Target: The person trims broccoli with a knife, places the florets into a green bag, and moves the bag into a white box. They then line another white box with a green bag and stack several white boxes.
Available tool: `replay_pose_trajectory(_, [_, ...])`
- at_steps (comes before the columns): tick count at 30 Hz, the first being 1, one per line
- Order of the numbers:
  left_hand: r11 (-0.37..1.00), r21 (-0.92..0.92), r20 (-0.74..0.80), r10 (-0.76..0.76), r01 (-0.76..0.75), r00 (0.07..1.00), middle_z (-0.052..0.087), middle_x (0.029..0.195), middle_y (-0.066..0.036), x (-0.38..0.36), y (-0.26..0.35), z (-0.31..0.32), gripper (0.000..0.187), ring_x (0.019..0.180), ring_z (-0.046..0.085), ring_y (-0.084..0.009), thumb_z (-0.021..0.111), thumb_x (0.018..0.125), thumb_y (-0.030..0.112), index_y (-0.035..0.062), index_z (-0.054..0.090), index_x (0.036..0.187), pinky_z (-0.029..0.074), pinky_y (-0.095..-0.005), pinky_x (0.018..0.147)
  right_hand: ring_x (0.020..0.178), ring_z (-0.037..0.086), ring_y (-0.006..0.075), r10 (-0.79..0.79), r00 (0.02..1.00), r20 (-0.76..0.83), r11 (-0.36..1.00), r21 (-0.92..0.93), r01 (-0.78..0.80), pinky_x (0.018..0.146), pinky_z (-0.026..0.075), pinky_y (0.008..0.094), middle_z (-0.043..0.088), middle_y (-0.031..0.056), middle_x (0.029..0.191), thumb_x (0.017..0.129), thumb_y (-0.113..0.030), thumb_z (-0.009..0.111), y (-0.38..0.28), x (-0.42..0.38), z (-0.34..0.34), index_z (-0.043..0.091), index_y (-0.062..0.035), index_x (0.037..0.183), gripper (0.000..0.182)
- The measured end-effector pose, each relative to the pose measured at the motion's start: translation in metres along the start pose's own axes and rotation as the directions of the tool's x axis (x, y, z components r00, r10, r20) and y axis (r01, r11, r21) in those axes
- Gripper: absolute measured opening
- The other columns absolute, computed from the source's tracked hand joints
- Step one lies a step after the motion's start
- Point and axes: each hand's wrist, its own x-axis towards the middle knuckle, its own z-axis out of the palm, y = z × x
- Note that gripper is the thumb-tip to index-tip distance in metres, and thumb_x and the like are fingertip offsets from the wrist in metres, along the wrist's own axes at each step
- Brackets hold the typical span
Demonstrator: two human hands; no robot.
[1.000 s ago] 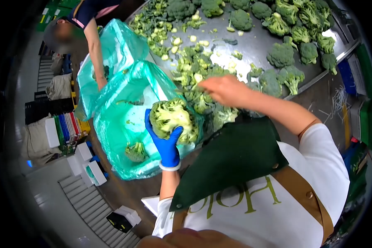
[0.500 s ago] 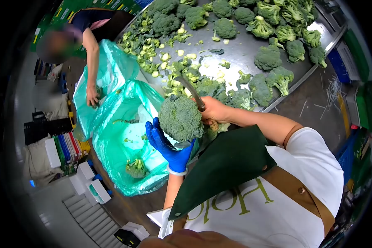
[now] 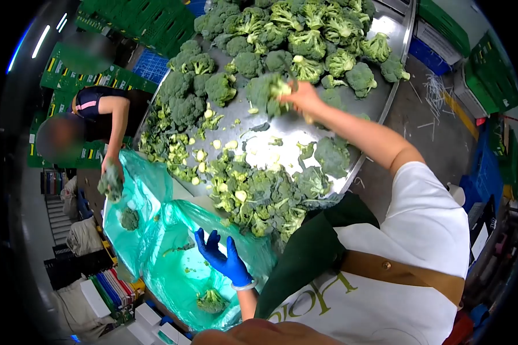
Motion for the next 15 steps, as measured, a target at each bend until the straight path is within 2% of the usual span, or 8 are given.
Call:
replay_pose_trajectory(2, [0.998, -0.027, 0.019, -0.060, 0.061, 0.998, 0.043, 0.144, -0.011, 0.005, -0.005, 0.003, 0.072, 0.111, 0.054, -0.0247, 0.069, 0.079, -0.001, 0.0023, 0.036, 0.144, 0.043, -0.0372, 0.094, 0.056, 0.059, 0.0117, -0.170, 0.975, -0.143, 0.981, -0.122, 0.153, 0.051, 0.048, 0.0288, 0.067, 0.0041, 0.078, 0.074, -0.028, 0.082, -0.027, 0.049, -0.021, 0.062, -0.0033, 0.115, 0.052])
replay_pose_trajectory(4, [0.998, -0.005, 0.027, -0.055, 0.055, 0.998, 0.045, 0.142, -0.011, 0.009, -0.005, 0.009, 0.070, 0.108, 0.056, -0.0236, 0.068, 0.079, -0.003, 0.0027, 0.038, 0.143, 0.044, -0.0360, 0.093, 0.067, 0.065, 0.0195, -0.481, 0.845, -0.232, 0.834, -0.418, 0.360, 0.064, 0.052, 0.0370, 0.070, 0.0098, 0.083, 0.073, -0.033, 0.082, -0.042, 0.106, -0.035, 0.062, -0.0021, 0.119, 0.059])
replay_pose_trajectory(6, [0.997, 0.008, 0.035, -0.071, 0.071, 0.997, 0.046, 0.141, -0.011, 0.013, -0.009, 0.014, 0.069, 0.107, 0.057, -0.0234, 0.068, 0.080, -0.003, 0.0031, 0.039, 0.142, 0.045, -0.0359, 0.093, 0.079, 0.068, 0.0265, -0.534, 0.820, -0.206, 0.752, -0.558, 0.350, 0.074, 0.052, 0.0403, 0.071, 0.0147, 0.088, 0.072, -0.035, 0.081, -0.073, 0.140, -0.040, 0.063, -0.0026, 0.122, 0.062])
replay_pose_trajectory(8, [0.997, 0.053, 0.028, -0.054, 0.052, 0.998, 0.046, 0.140, -0.012, 0.019, -0.009, 0.017, 0.067, 0.106, 0.058, -0.0237, 0.068, 0.079, -0.003, 0.0035, 0.042, 0.141, 0.046, -0.0360, 0.092, 0.082, 0.068, 0.0331, -0.696, 0.696, -0.176, 0.610, -0.657, 0.443, 0.074, 0.053, 0.0446, 0.070, 0.0178, 0.089, 0.073, -0.037, 0.079, -0.081, 0.189, -0.030, 0.061, -0.0040, 0.125, 0.064])
replay_pose_trajectory(10, [0.993, 0.106, 0.024, -0.058, 0.055, 0.998, 0.046, 0.140, -0.013, 0.022, -0.008, 0.013, 0.065, 0.105, 0.059, -0.0242, 0.068, 0.079, -0.003, 0.0036, 0.044, 0.140, 0.046, -0.0362, 0.091, 0.084, 0.067, 0.0350, -0.627, 0.767, -0.135, 0.575, -0.744, 0.339, 0.073, 0.053, 0.0474, 0.069, 0.0188, 0.089, 0.075, -0.032, 0.075, -0.111, 0.208, -0.008, 0.060, -0.0068, 0.124, 0.057])
replay_pose_trajectory(12, [0.985, 0.167, -0.001, -0.048, 0.048, 0.999, 0.047, 0.139, -0.013, 0.022, -0.011, 0.003, 0.063, 0.104, 0.059, -0.0249, 0.067, 0.080, -0.002, 0.0032, 0.046, 0.139, 0.047, -0.0369, 0.091, 0.089, 0.066, 0.0371, -0.863, 0.505, 0.001, 0.259, -0.858, 0.444, 0.072, 0.052, 0.0493, 0.068, 0.0192, 0.093, 0.078, -0.020, 0.069, -0.104, 0.267, 0.003, 0.059, -0.0083, 0.124, 0.048])
replay_pose_trajectory(14, [0.972, 0.182, -0.080, -0.133, 0.146, 0.988, 0.048, 0.138, -0.012, 0.017, -0.014, -0.011, 0.062, 0.105, 0.059, -0.0248, 0.067, 0.080, -0.002, 0.0028, 0.046, 0.139, 0.047, -0.0370, 0.091, 0.087, 0.065, 0.0390, -0.897, 0.417, 0.147, 0.096, -0.856, 0.508, 0.072, 0.053, 0.0508, 0.067, 0.0197, 0.094, 0.082, -0.015, 0.060, -0.094, 0.311, 0.013, 0.061, -0.0083, 0.115, 0.034])
replay_pose_trajectory(15, [0.966, 0.181, -0.111, -0.168, 0.186, 0.980, 0.048, 0.138, -0.012, 0.015, -0.015, -0.020, 0.061, 0.105, 0.059, -0.0249, 0.067, 0.080, -0.002, 0.0027, 0.047, 0.138, 0.048, -0.0365, 0.091, 0.089, 0.065, 0.0390, -0.736, 0.668, 0.109, 0.185, -0.917, 0.354, 0.073, 0.053, 0.0504, 0.066, 0.0197, 0.098, 0.088, -0.012, 0.050, -0.089, 0.331, 0.027, 0.062, -0.0079, 0.111, 0.026])
